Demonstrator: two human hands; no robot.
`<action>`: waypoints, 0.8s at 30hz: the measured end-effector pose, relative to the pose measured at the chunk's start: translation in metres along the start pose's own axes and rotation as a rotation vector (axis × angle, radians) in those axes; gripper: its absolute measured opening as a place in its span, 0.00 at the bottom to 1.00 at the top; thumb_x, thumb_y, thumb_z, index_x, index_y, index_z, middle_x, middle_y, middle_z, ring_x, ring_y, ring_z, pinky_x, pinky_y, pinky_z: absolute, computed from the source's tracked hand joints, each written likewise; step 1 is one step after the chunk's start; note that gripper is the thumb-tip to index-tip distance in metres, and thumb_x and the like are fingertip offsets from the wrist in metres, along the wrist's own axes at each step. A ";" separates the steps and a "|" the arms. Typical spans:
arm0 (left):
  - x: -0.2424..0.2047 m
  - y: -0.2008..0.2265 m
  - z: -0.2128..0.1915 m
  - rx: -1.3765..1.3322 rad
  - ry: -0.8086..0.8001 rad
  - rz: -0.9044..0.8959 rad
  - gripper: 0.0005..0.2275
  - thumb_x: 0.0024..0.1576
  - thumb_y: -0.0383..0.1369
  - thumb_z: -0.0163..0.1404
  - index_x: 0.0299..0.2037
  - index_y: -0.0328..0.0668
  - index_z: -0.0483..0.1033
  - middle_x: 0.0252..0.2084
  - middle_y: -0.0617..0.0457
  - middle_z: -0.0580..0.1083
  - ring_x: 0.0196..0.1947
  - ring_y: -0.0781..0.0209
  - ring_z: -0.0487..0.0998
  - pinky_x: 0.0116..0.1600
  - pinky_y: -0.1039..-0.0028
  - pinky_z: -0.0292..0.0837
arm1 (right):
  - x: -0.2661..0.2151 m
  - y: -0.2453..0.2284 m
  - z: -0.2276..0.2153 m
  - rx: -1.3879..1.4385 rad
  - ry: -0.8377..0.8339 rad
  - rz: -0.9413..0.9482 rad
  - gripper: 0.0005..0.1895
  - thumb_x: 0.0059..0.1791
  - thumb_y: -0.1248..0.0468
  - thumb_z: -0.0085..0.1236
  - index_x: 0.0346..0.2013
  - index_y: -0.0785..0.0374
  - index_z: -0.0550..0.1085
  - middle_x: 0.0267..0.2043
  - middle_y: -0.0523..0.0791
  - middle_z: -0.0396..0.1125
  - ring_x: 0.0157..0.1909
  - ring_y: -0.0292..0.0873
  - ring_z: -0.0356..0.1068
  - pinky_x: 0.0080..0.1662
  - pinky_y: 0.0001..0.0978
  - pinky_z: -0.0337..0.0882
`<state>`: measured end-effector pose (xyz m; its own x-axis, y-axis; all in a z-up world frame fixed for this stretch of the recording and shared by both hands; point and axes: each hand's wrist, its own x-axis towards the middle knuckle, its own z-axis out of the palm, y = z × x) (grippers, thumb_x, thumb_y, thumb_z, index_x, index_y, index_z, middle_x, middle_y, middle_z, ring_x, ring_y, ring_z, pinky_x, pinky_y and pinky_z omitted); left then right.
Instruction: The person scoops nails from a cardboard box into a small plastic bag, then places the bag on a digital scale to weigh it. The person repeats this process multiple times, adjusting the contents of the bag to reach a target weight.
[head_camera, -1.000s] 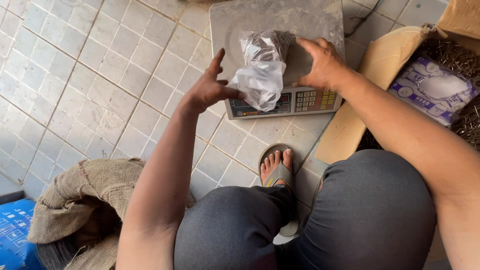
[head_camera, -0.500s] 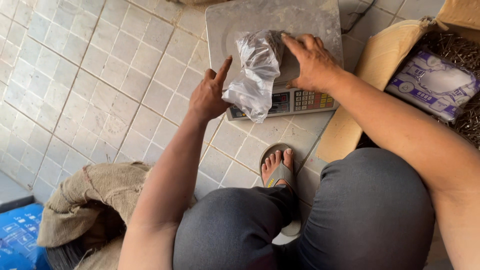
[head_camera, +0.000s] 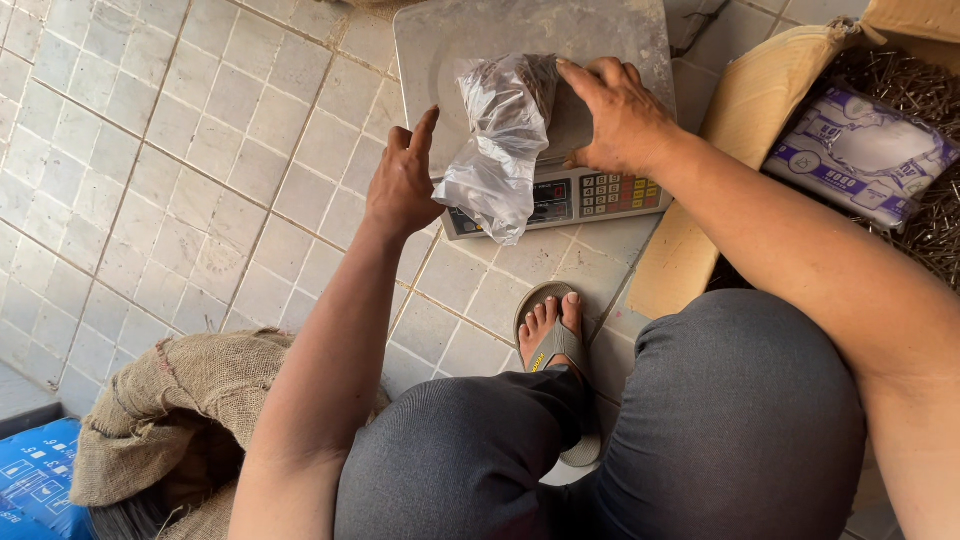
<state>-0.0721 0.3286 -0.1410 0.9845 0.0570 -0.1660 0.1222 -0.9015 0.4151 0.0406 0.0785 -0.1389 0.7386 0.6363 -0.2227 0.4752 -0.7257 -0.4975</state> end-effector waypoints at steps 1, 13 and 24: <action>0.000 0.000 0.000 0.000 0.001 0.000 0.41 0.40 0.34 0.58 0.63 0.50 0.45 0.43 0.42 0.59 0.38 0.39 0.68 0.37 0.55 0.67 | 0.000 0.003 0.001 0.000 0.000 0.000 0.56 0.29 0.53 0.67 0.64 0.56 0.46 0.56 0.51 0.45 0.59 0.54 0.45 0.57 0.47 0.54; 0.009 0.018 0.003 0.060 -0.092 0.080 0.47 0.36 0.23 0.58 0.65 0.63 0.42 0.41 0.45 0.58 0.32 0.52 0.66 0.32 0.65 0.70 | 0.008 -0.008 0.012 -0.218 -0.010 -0.106 0.58 0.29 0.47 0.66 0.66 0.49 0.43 0.59 0.57 0.44 0.58 0.57 0.47 0.55 0.49 0.56; 0.075 0.083 -0.025 -0.540 0.377 -0.035 0.05 0.45 0.34 0.39 0.18 0.49 0.63 0.13 0.61 0.60 0.18 0.67 0.56 0.23 0.71 0.52 | 0.029 -0.016 0.001 0.454 0.740 -0.373 0.07 0.48 0.70 0.49 0.25 0.64 0.71 0.24 0.45 0.64 0.29 0.41 0.61 0.30 0.31 0.58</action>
<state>0.0147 0.2686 -0.0961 0.9433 0.3178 0.0963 0.1045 -0.5596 0.8221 0.0541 0.1089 -0.1378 0.7666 0.3659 0.5276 0.6252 -0.2383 -0.7432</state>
